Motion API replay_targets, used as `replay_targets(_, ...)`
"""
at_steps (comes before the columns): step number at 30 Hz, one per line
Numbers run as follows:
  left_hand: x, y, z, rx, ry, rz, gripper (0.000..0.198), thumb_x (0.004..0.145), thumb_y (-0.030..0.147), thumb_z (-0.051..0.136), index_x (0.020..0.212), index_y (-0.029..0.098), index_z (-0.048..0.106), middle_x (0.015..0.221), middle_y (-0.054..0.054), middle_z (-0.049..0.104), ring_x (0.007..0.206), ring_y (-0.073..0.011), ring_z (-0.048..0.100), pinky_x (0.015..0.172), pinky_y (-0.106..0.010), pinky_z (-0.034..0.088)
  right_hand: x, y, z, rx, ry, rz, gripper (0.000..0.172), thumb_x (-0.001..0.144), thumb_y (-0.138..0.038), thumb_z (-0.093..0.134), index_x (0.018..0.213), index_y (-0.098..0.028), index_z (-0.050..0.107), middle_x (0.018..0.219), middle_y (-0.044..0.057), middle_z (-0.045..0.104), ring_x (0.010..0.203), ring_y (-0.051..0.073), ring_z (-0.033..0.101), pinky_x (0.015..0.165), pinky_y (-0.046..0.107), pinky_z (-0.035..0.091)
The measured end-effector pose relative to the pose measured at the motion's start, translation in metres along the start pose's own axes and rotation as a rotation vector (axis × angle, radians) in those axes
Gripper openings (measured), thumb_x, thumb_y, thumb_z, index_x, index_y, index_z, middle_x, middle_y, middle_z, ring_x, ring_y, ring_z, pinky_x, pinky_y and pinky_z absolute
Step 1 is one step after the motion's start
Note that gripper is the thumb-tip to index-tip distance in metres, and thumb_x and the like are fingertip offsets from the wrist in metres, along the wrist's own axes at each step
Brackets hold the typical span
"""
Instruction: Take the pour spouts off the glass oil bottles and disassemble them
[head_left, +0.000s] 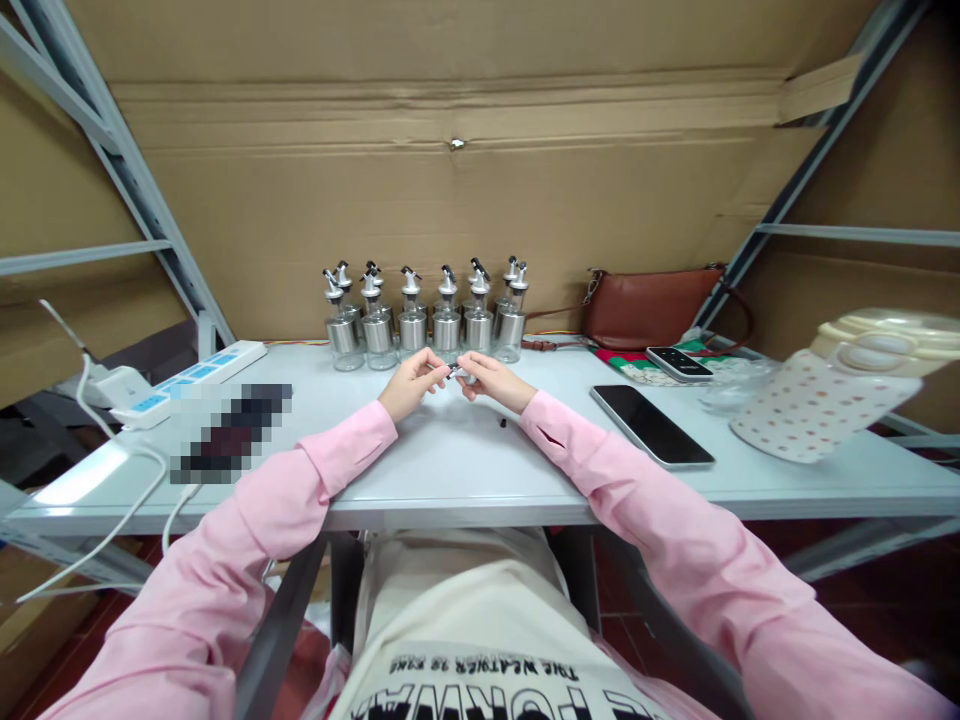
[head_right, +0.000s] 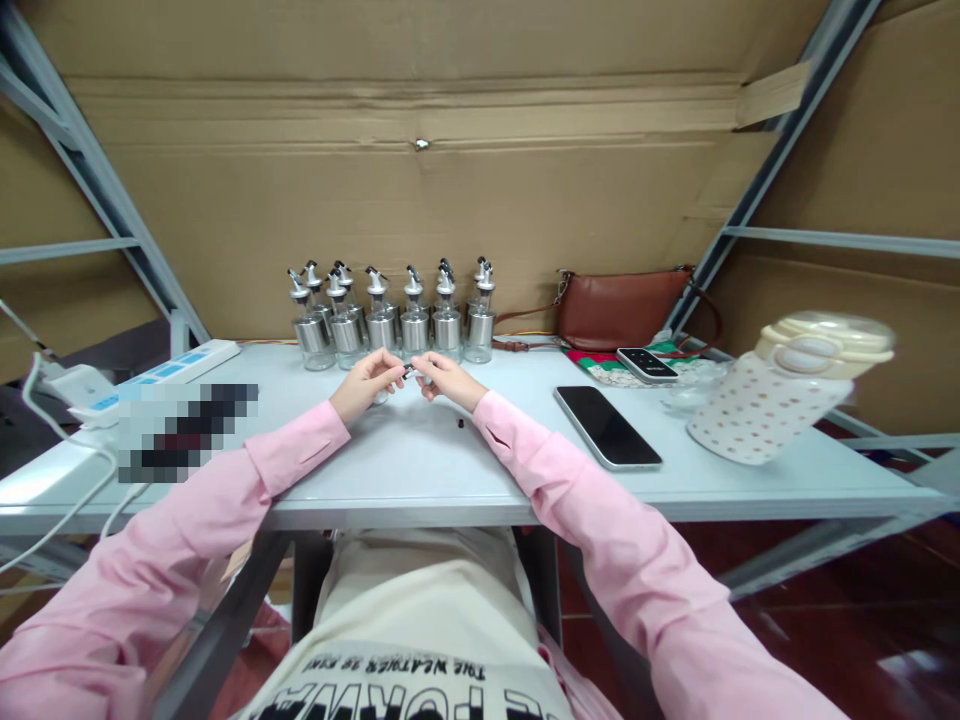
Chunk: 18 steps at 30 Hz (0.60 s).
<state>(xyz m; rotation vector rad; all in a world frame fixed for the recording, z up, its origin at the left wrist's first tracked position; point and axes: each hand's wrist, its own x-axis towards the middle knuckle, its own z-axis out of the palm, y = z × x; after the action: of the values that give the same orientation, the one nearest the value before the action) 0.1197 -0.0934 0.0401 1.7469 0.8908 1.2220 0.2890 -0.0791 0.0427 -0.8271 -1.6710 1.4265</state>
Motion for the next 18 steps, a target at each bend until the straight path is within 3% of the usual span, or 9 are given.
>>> replay_targets(7,0.0006,0.0006,-0.0016,0.006,0.009,0.000,0.032,0.064,0.041,0.068,0.067,0.015,0.050,0.052,0.004,0.053,0.048,-0.0065,0.047,0.052,-0.020,0.039,0.0009,0.0006,-0.0015,0.048,0.003,0.002,0.049,0.062,-0.062,0.062,0.071,-0.019,0.040,0.060,-0.007,0.048,0.042,0.005,0.046,0.047,0.024,0.038)
replay_targets(18,0.0025,-0.0052,-0.0044,-0.039,0.018,-0.073,0.034,0.058,0.041,0.071,0.072,0.013,0.059,0.062,-0.001,0.063,0.053,-0.0092,0.055,0.052,-0.022,0.040,0.0002,0.0011,-0.0023,-0.051,-0.016,-0.029,0.048,0.063,-0.060,0.061,0.072,-0.020,0.039,0.058,-0.008,0.047,0.044,0.006,0.044,0.048,0.024,0.037)
